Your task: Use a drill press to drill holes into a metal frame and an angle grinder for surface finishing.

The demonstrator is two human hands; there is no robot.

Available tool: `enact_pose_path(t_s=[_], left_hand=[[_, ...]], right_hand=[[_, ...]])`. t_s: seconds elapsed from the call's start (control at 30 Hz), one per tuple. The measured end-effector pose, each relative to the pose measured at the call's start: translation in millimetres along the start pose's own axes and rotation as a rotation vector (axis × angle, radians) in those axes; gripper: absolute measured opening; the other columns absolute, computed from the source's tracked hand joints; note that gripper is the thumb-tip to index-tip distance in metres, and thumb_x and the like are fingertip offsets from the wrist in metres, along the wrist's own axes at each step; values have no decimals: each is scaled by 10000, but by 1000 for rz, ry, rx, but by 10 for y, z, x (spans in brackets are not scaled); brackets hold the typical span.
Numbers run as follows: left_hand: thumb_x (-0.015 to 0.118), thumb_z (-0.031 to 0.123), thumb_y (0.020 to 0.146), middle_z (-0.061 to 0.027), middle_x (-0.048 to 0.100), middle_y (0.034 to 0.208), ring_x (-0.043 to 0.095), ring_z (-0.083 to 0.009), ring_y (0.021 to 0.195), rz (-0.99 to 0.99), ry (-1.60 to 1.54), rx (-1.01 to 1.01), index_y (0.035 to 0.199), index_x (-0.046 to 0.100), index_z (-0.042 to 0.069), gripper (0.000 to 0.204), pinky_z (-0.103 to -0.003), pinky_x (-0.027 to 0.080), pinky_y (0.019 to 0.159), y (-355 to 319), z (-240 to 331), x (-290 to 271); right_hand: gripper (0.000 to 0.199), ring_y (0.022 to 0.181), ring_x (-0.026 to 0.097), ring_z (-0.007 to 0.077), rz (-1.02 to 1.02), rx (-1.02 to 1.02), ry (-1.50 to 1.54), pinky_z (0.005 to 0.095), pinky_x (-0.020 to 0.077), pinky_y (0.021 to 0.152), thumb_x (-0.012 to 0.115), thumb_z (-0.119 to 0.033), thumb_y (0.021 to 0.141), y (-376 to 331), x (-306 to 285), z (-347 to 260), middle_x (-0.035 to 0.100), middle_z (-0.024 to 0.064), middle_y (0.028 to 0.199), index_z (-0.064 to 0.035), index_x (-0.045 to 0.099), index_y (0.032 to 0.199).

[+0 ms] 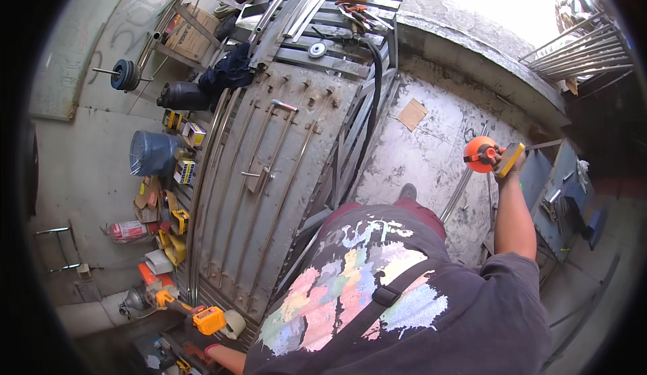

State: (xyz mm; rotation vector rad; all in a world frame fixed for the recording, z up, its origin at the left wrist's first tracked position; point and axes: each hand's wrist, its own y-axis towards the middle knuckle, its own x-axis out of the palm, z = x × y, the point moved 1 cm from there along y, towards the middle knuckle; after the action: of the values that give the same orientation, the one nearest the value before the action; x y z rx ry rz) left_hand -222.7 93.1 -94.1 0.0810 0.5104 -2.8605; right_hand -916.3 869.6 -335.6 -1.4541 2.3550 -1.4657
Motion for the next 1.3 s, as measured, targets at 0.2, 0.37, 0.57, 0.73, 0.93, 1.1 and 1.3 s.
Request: enact_pose_path(t_s=[0.2, 0.37, 0.57, 0.73, 0.93, 1.1, 1.3], left_hand=[[624, 463, 1003, -132, 777, 1162, 739, -349, 1056, -417, -201, -262, 1172, 748, 85, 433, -536, 602, 986, -906, -29, 1307], [614, 367, 1032, -185, 798, 1117, 780, -341, 992, -1045, -243, -387, 1129, 744, -14, 415, -496, 639, 920, -1923, -503, 3710], [582, 65, 1031, -210, 783, 1188, 789, -281, 1007, -1391, 86, -366, 1315, 682, -128, 358, -389, 642, 906, -2671, -651, 5626], [634, 59, 984, -159, 757, 1263, 757, -206, 1088, -1414, 333, -290, 1397, 654, -139, 459, -347, 589, 1003, -2759, -567, 7182], [564, 119, 1031, -103, 810, 1107, 761, -180, 1032, -1334, 500, -13, 1178, 798, -56, 327, -342, 581, 956, -2394, -849, 8575], [595, 183, 1024, -92, 802, 1014, 769, -195, 938, -1111, 428, -195, 1099, 807, -23, 305, -346, 589, 878, -2028, -1247, 9464], [724, 107, 911, -89, 790, 952, 757, -187, 858, -874, 608, -4, 1042, 816, -35, 215, -332, 597, 817, -2136, -1518, 10019]], right_hand=[[479, 506, 641, 202, -185, -87, -169, 372, 640, 450, 531, -438, 1024, 607, 643, -1136, 727, 191, 975, 18, 658, 945], [596, 710, 709, 235, -367, -21, -35, 391, 656, 670, 560, -537, 1031, 1203, 744, -1951, 748, 208, 1117, 33, 711, 1115], [491, 896, 695, 181, -773, -82, -78, 304, 605, 888, 570, -358, 1120, 1185, 605, -2624, 641, 226, 1433, 41, 656, 1394], [430, 780, 657, 146, -270, -326, -351, 282, 586, 804, 544, -379, 1150, 1177, 1092, -2825, 722, 145, 1208, -1, 693, 1289], [558, 691, 614, 143, -273, -100, -247, 271, 548, 692, 473, -556, 1148, 1285, 2098, -2980, 739, 160, 1151, -51, 704, 1205], [514, 726, 603, 140, -269, -64, -230, 271, 547, 710, 478, -524, 1151, 1892, 2792, -3161, 731, 187, 1194, -60, 687, 1223], [273, 1303, 652, 202, -578, -250, -779, 332, 579, 1059, 559, -268, 1146, 2958, 3419, -3447, 665, 135, 1398, -87, 596, 1347]])
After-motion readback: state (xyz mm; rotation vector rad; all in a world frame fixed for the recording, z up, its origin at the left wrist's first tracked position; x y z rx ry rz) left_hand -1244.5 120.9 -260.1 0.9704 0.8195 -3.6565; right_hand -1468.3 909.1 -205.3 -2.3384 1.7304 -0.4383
